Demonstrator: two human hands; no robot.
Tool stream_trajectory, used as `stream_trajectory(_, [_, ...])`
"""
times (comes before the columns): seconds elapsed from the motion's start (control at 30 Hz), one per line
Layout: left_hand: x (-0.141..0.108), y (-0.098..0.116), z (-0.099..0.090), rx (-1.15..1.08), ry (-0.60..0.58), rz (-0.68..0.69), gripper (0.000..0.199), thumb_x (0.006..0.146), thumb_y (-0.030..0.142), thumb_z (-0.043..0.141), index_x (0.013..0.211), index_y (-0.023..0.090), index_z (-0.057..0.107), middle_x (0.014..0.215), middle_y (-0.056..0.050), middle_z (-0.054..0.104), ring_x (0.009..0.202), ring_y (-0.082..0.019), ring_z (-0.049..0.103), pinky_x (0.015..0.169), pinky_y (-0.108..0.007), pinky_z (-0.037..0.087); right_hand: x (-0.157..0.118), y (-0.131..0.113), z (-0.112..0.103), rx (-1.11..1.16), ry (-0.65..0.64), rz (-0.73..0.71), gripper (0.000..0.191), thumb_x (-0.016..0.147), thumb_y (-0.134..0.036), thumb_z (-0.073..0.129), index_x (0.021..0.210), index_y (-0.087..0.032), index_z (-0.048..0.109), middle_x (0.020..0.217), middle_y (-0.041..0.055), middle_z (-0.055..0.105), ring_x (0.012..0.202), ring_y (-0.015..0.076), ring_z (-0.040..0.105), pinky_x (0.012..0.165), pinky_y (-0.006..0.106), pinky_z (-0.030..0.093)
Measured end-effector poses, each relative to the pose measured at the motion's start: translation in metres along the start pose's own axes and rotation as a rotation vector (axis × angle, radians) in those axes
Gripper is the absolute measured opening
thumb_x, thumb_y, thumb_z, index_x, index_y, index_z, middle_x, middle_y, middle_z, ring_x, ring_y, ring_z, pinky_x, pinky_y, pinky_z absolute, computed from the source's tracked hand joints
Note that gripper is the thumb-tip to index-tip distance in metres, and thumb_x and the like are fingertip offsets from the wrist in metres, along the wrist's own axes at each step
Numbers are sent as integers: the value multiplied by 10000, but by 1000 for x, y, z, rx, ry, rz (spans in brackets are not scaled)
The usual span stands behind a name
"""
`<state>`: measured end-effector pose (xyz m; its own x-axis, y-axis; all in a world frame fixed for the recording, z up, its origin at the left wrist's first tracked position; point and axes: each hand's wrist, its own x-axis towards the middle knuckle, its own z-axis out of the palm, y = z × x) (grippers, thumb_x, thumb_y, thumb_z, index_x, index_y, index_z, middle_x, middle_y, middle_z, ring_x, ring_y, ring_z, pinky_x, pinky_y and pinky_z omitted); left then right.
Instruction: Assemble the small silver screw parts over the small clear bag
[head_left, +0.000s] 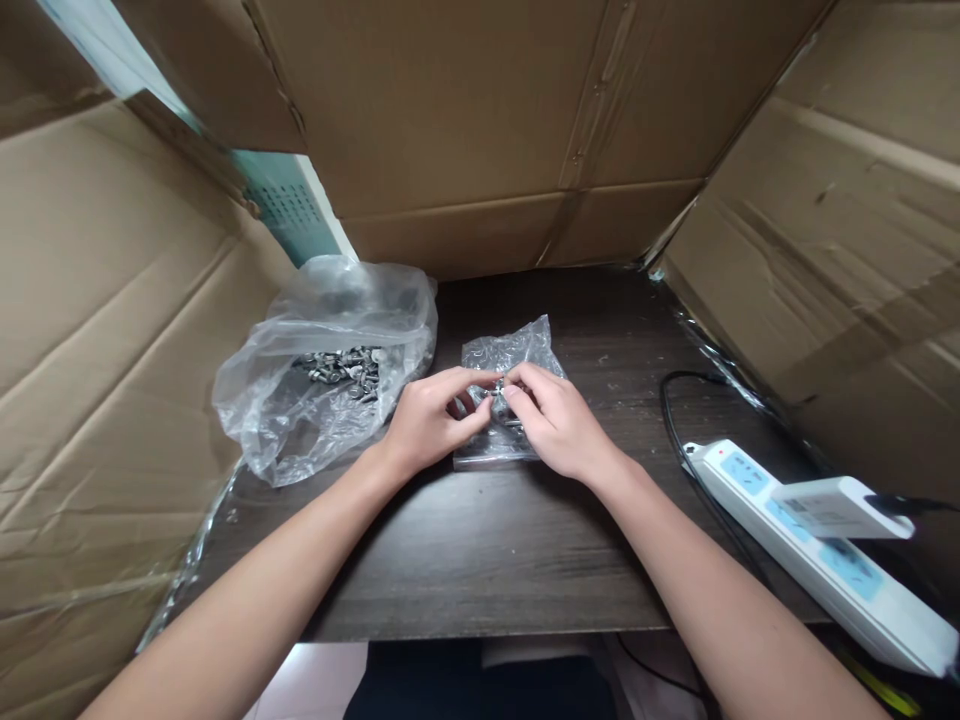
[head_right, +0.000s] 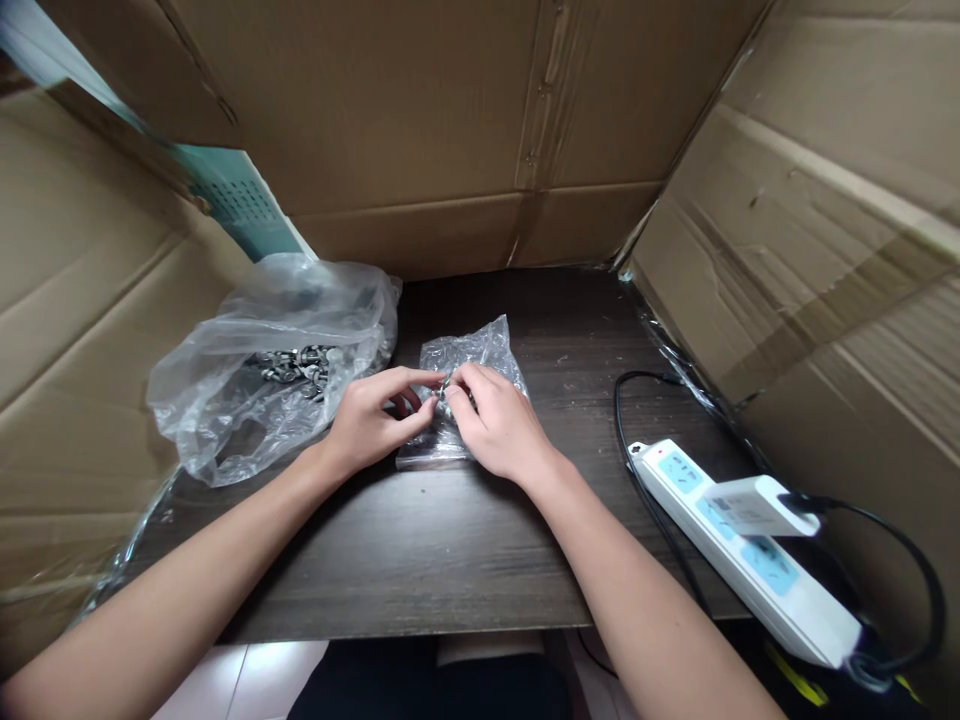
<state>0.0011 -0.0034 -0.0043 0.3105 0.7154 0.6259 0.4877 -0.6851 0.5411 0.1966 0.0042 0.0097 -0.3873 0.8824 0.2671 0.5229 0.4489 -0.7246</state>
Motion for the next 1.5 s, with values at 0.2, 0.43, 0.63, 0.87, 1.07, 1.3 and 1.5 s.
stream_trajectory(0.2, [0, 1, 1, -7, -20, -4, 292, 874, 128, 673, 1160, 175, 710, 933, -8, 754, 588, -48, 616, 590, -160, 524, 1, 4, 3, -35, -41, -46, 283, 1026, -273, 398, 756, -199, 434, 778, 21, 558, 758, 168, 510, 706, 321, 352])
stream_trajectory(0.43, [-2, 1, 1, -49, -45, -96, 309, 840, 135, 688, 1145, 176, 659, 953, 5, 748, 638, -55, 651, 604, -151, 536, 1, 3, 1, 3, -54, -8, 289, 1036, -301, 400, 785, -194, 495, 815, 24, 594, 765, 160, 533, 714, 313, 366])
stream_trajectory(0.63, [-3, 2, 2, -101, -68, -136, 377, 828, 130, 685, 1191, 184, 600, 962, 8, 749, 635, -56, 658, 590, -143, 534, 1, 0, -1, -1, -72, -30, 234, 993, -245, 441, 769, -193, 487, 777, 6, 577, 718, 147, 513, 680, 302, 346])
stream_trajectory(0.87, [-1, 3, 0, -118, -52, -96, 412, 843, 140, 680, 1248, 184, 617, 949, 1, 748, 627, -58, 647, 603, -151, 547, 1, 0, -1, 7, -75, -4, 357, 1045, -341, 377, 718, -199, 403, 724, 4, 538, 667, 147, 476, 651, 313, 318])
stream_trajectory(1.07, [0, 3, -1, -102, -24, -93, 447, 827, 122, 680, 1267, 185, 631, 946, 7, 743, 623, -53, 642, 605, -148, 546, 0, -2, -3, 59, -51, -40, 165, 1001, -258, 451, 864, -204, 525, 830, 2, 590, 744, 149, 526, 714, 301, 371])
stream_trajectory(1.3, [-1, 2, 1, -144, -48, -151, 375, 822, 153, 684, 1183, 178, 588, 933, -7, 739, 683, -94, 688, 613, -181, 552, 1, -1, 1, 17, -60, -66, 178, 982, -229, 445, 812, -201, 491, 796, 6, 580, 719, 151, 521, 694, 300, 366])
stream_trajectory(1.5, [-1, 2, 0, -62, -37, -81, 50, 830, 162, 674, 843, 172, 627, 815, 1, 720, 703, -110, 673, 628, -201, 529, 1, 1, 2, -37, -83, -24, 338, 1035, -310, 384, 716, -201, 410, 717, 11, 549, 654, 147, 470, 644, 309, 317])
